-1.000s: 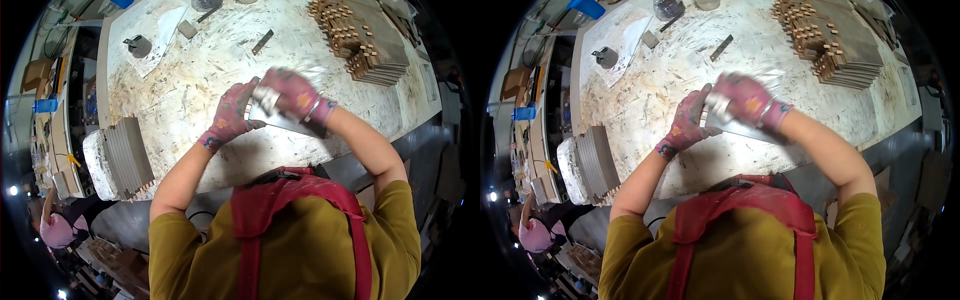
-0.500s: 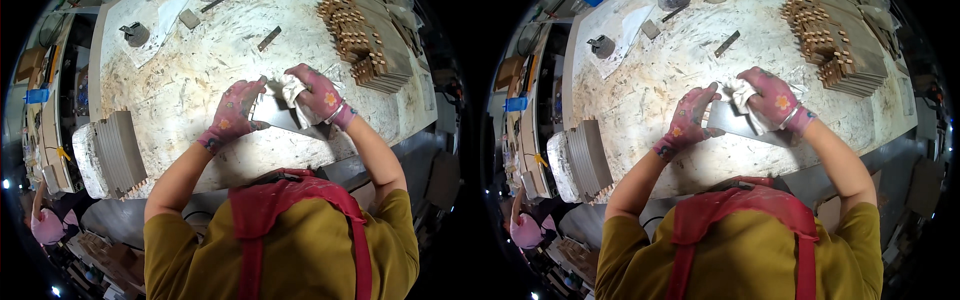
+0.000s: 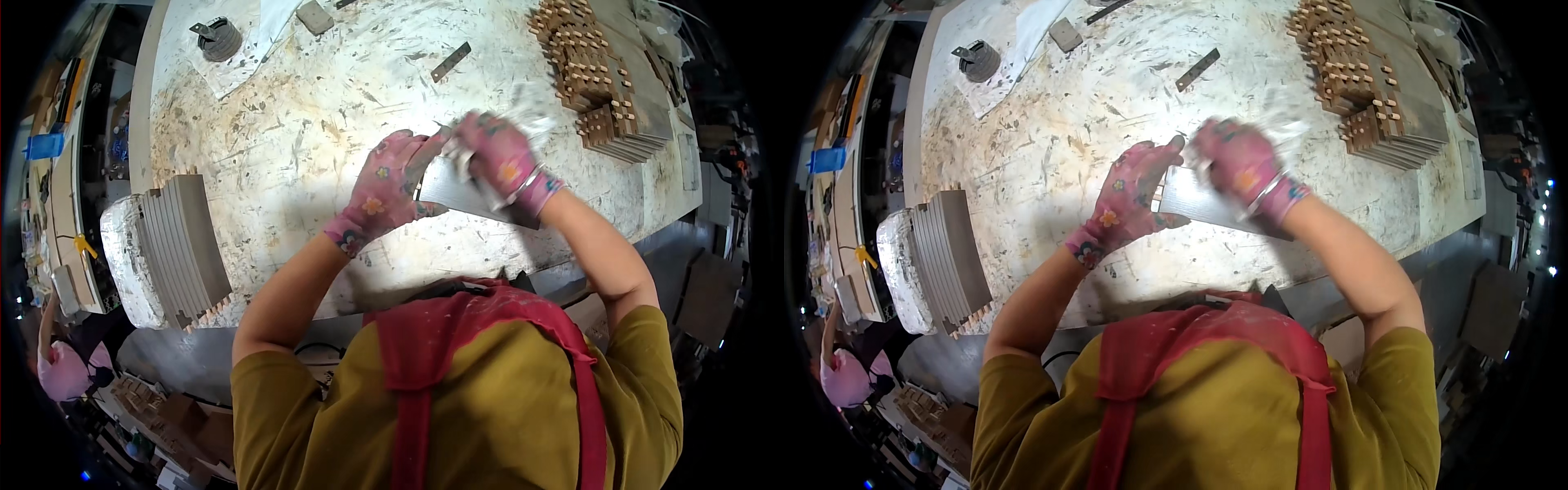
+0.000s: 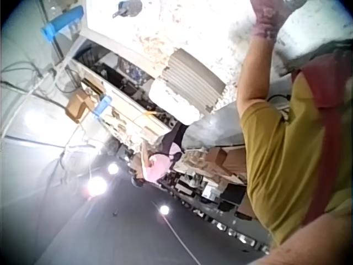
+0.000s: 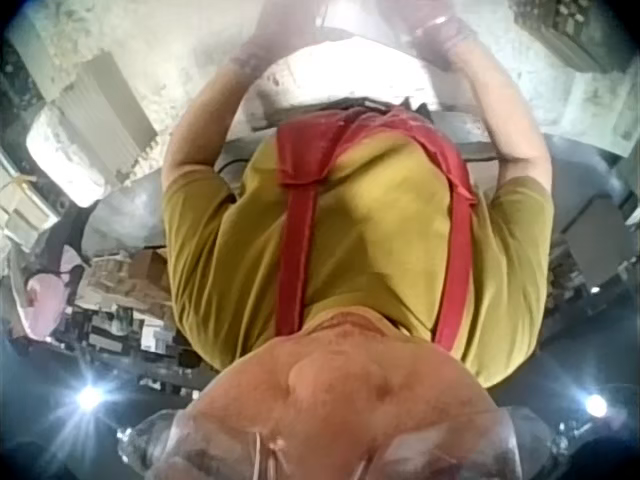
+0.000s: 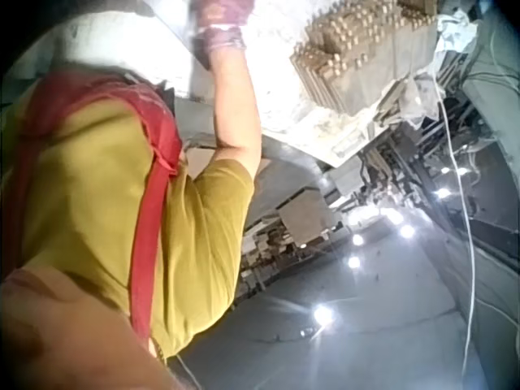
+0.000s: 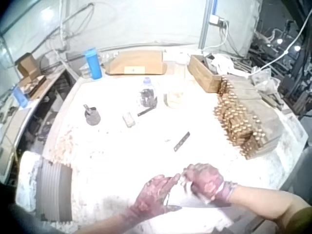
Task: The person applies glue to the edges of wood panels using a spreader tool and wipes away the excess with a cloth.
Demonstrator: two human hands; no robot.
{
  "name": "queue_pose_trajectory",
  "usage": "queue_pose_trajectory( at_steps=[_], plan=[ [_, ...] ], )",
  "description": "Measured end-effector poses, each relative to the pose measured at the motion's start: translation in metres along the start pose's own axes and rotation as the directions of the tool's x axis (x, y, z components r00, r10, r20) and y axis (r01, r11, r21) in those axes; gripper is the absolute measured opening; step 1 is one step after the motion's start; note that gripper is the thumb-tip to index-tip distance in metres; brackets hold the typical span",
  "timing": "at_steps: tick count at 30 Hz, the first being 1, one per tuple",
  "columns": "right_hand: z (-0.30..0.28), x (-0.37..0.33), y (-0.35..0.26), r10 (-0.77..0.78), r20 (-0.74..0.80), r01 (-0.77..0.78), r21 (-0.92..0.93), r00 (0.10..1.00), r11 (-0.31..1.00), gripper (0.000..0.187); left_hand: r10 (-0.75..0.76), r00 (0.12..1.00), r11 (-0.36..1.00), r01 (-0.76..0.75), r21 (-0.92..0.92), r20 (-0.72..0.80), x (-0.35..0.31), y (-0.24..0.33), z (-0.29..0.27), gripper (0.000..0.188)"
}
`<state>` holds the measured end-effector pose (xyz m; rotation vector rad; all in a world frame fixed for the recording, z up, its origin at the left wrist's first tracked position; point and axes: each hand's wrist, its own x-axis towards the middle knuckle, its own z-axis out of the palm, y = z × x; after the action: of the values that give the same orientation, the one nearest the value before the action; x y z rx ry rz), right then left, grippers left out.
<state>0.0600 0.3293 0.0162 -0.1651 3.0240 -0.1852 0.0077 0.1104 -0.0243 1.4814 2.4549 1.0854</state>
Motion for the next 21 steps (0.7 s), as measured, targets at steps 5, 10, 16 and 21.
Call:
queue_pose_trajectory(
  at_steps=[5,10,16,21],
  plan=[
    [-0.041,-0.011,0.015,0.077,-0.132,-0.035,0.295,0.988,0.955,0.025,-0.030,0.999,0.996,0.033,-0.089,0.033,-0.001,0.003,-0.006,0.095],
    [-0.010,-0.006,-0.043,-0.227,-0.041,0.230,0.146,0.973,0.962,0.042,-0.070,0.998,0.986,0.069,-0.149,-0.003,0.005,-0.001,-0.001,0.102],
    [-0.012,-0.014,-0.047,-0.219,0.094,0.220,-0.002,0.971,0.975,0.044,-0.003,1.000,0.997,0.002,-0.077,-0.016,-0.001,-0.005,0.007,0.101],
    [-0.011,-0.006,0.033,0.084,-0.115,-0.054,0.241,0.990,0.969,0.034,-0.028,0.997,0.998,0.031,-0.053,0.067,0.007,0.000,-0.008,0.096]
  ],
)
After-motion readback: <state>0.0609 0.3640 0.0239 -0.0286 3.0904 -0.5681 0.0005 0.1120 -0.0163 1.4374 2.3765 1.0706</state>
